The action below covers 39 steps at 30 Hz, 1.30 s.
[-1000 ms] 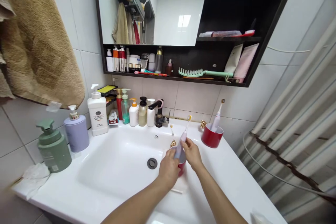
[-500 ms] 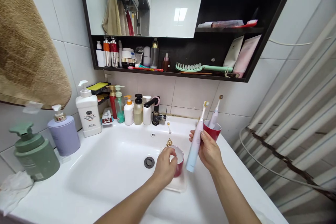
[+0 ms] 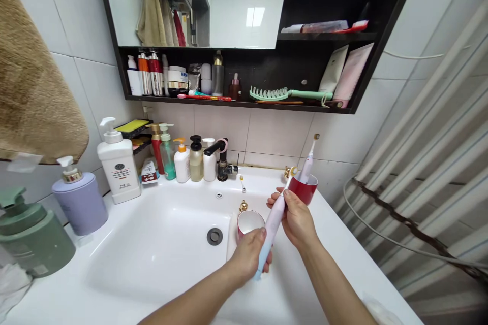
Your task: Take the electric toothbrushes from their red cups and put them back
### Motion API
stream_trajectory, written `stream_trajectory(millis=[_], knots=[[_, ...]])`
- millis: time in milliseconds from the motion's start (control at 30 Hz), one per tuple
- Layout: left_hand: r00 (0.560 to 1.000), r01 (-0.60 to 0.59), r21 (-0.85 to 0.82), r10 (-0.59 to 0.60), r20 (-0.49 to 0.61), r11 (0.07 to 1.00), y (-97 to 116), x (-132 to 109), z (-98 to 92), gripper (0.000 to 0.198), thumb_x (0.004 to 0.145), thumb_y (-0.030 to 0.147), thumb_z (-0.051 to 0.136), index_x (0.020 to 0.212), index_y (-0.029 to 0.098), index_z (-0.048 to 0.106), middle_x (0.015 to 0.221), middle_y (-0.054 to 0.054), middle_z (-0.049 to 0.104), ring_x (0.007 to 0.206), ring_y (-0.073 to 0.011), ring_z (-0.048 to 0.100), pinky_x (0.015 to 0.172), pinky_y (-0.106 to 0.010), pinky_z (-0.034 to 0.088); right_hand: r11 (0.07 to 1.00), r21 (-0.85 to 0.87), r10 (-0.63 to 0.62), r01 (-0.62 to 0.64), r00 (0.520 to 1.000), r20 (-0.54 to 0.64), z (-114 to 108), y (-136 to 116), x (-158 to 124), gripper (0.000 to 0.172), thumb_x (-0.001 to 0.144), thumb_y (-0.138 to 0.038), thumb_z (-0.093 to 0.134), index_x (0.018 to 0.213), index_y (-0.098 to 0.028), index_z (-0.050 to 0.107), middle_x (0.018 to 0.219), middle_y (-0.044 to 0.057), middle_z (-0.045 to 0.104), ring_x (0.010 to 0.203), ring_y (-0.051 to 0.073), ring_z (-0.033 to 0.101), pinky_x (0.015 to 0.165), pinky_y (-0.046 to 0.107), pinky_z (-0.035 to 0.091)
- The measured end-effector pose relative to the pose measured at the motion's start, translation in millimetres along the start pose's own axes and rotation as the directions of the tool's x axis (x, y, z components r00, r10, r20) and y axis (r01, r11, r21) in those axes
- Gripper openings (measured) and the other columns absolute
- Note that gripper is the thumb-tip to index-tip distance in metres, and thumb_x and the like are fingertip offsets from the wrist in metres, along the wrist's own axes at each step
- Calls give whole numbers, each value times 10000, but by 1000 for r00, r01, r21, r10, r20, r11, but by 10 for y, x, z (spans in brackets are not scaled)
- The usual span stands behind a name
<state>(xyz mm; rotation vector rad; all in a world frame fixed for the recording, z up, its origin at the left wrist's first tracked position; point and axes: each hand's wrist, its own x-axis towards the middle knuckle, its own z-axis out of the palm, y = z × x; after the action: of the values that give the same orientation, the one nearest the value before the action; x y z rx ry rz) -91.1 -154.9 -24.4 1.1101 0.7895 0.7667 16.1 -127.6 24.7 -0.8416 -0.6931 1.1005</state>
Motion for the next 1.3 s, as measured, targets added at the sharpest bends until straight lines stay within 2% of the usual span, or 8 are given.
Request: stream_trajectory(millis=[167,333,467,633,833,1000,1167,1300], knots=[[968,198,-153,-168,189,968,51,-23,29,540,601,635,171,648,143,390,412,48,362,321,-44,329,381,-193,238,996,76,39,-39,999,-1,-6,0,0,122,582,-250,551,645,-166,490,505,-39,526,493,93,515,586,263,438],[999,-18,111,22,-34,994,-17,1,57,487,577,626,264,654,155,365,438,42,404,321,-57,355,358,-197,255,998,58,-19,21,999,-37,12,28,-10,129,578,-264,546,637,-167,484,495,-41,514,471,93,502,559,272,440],[999,36,36,-37,11,999,-48,-4,83,514,599,630,174,634,154,365,424,43,392,313,-55,350,349,-195,264,996,87,13,-10,999,-33,19,43,-10,117,579,-257,543,625,-169,480,472,-57,482,433,69,467,542,255,441],[997,-21,148,32,-73,989,-53,-11,92,470,591,617,252,642,161,350,436,44,404,317,-55,358,354,-194,275,995,99,8,-4,999,-36,12,68,-11,114,578,-261,541,622,-178,477,474,-62,469,438,67,462,528,249,443],[991,131,30,-131,-10,991,-44,-16,99,540,604,633,138,646,146,370,417,39,385,306,-52,341,337,-190,256,996,71,65,-56,989,-132,-5,109,8,87,593,-244,521,605,-172,475,451,-62,462,416,59,451,502,225,437],[995,53,194,-34,-97,980,-39,-16,75,504,594,624,232,682,150,381,443,38,409,313,-57,353,351,-196,263,996,76,62,-50,983,-172,-8,138,17,64,624,-235,489,616,-173,478,466,-54,480,418,59,455,479,221,433],[966,258,-39,-256,48,965,12,-26,82,542,623,618,123,626,141,380,417,33,381,317,-52,341,366,-194,253,990,105,118,-97,968,-223,-29,157,38,55,619,-214,492,591,-171,471,450,-58,466,396,54,439,460,212,427],[990,121,151,-109,-86,981,-30,-13,63,517,604,625,199,671,150,392,432,34,403,313,-61,350,362,-201,260,993,104,71,-53,981,-179,-25,156,41,59,612,-229,499,607,-176,472,460,-60,462,403,57,438,449,213,422]])
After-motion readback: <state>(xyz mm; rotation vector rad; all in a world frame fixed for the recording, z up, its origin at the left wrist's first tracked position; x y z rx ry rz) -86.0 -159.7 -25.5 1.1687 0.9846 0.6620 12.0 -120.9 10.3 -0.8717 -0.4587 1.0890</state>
